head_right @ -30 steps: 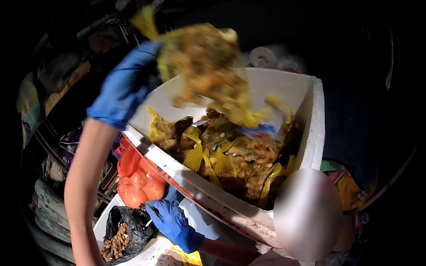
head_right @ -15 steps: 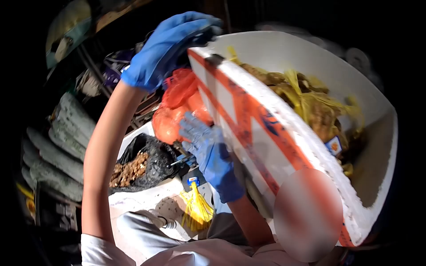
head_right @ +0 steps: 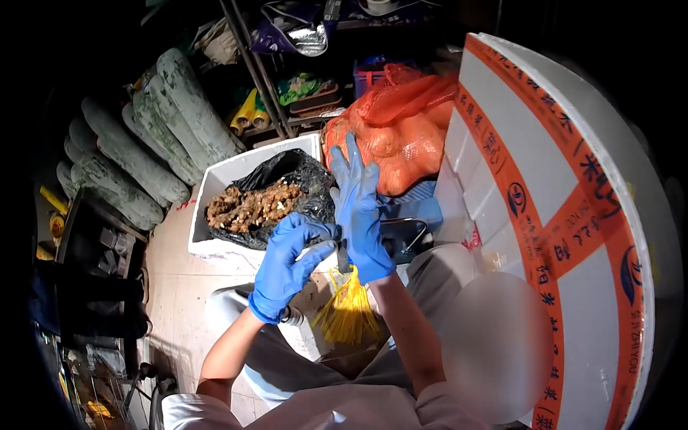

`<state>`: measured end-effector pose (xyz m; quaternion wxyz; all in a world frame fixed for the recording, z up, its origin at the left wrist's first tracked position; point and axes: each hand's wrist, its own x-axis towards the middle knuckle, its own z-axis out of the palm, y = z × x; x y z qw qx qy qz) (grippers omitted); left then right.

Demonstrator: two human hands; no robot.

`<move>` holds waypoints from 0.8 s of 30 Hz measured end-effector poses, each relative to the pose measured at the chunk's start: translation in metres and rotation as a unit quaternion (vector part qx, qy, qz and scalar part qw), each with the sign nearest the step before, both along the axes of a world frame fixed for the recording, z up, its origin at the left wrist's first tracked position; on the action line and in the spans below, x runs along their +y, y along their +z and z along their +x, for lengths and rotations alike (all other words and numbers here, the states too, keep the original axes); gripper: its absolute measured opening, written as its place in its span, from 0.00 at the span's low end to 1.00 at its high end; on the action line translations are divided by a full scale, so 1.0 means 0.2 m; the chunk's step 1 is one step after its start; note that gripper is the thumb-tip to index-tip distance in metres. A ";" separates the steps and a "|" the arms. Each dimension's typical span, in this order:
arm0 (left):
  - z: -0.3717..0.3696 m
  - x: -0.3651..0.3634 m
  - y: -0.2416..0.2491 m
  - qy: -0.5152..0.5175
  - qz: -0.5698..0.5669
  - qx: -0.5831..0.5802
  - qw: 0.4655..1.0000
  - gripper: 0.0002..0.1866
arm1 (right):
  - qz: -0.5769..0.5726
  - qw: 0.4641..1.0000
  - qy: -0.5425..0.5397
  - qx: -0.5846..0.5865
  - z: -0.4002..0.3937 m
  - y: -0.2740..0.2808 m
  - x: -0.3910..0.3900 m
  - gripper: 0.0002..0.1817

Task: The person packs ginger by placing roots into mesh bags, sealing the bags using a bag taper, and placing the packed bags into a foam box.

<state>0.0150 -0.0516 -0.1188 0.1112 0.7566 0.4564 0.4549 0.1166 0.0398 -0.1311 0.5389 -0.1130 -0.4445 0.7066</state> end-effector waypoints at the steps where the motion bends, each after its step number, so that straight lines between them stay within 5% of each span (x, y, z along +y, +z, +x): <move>1: 0.02 0.00 -0.02 0.024 0.000 -0.025 0.999 0.12 | -0.005 1.000 0.005 -0.004 -0.04 -0.01 -0.02 0.46; 4: 0.01 0.01 -0.13 0.016 -0.107 -0.051 0.993 0.11 | 0.106 0.983 -0.122 -0.082 -0.12 -0.07 -0.02 0.35; 6: -0.01 0.02 -0.18 0.015 -0.120 -0.053 0.991 0.10 | 0.148 0.962 -0.187 -0.136 -0.15 -0.15 0.04 0.30; 8: -0.01 0.03 -0.22 0.012 -0.132 -0.053 0.990 0.09 | 0.124 0.974 -0.177 -0.067 -0.15 -0.20 0.03 0.28; 10: 0.02 0.01 -0.26 -0.066 -0.098 -0.101 0.988 0.08 | 0.221 0.926 -0.261 -0.161 -0.14 -0.31 0.04 0.26; 12: 0.04 -0.02 -0.29 -0.069 -0.131 -0.100 0.984 0.06 | 0.423 0.856 -0.192 -0.226 -0.06 -0.42 0.04 0.29; 14: 0.04 -0.03 -0.34 -0.100 -0.158 -0.100 0.977 0.06 | 0.481 0.825 -0.158 -0.252 -0.08 -0.58 0.10 0.24; 15: 0.04 -0.03 -0.36 -0.108 -0.156 -0.125 0.974 0.06 | 0.323 0.921 -0.060 -0.208 -0.11 -0.59 0.05 0.26; 16: 0.04 -0.04 -0.36 -0.104 -0.157 -0.127 0.974 0.06 | 0.203 0.962 0.049 -0.176 -0.12 -0.53 0.04 0.30; 18: 0.05 -0.04 -0.34 -0.090 -0.160 -0.116 0.976 0.06 | -0.114 0.971 0.195 -0.072 -0.13 -0.43 0.00 0.39; 21: 0.07 -0.02 -0.35 -0.031 -0.123 -0.103 0.986 0.05 | -0.157 0.944 0.289 0.007 -0.20 -0.38 -0.01 0.54; 24: 0.04 -0.02 -0.35 0.012 -0.129 -0.186 0.974 0.04 | -0.154 0.937 0.305 0.079 -0.21 -0.38 0.01 0.51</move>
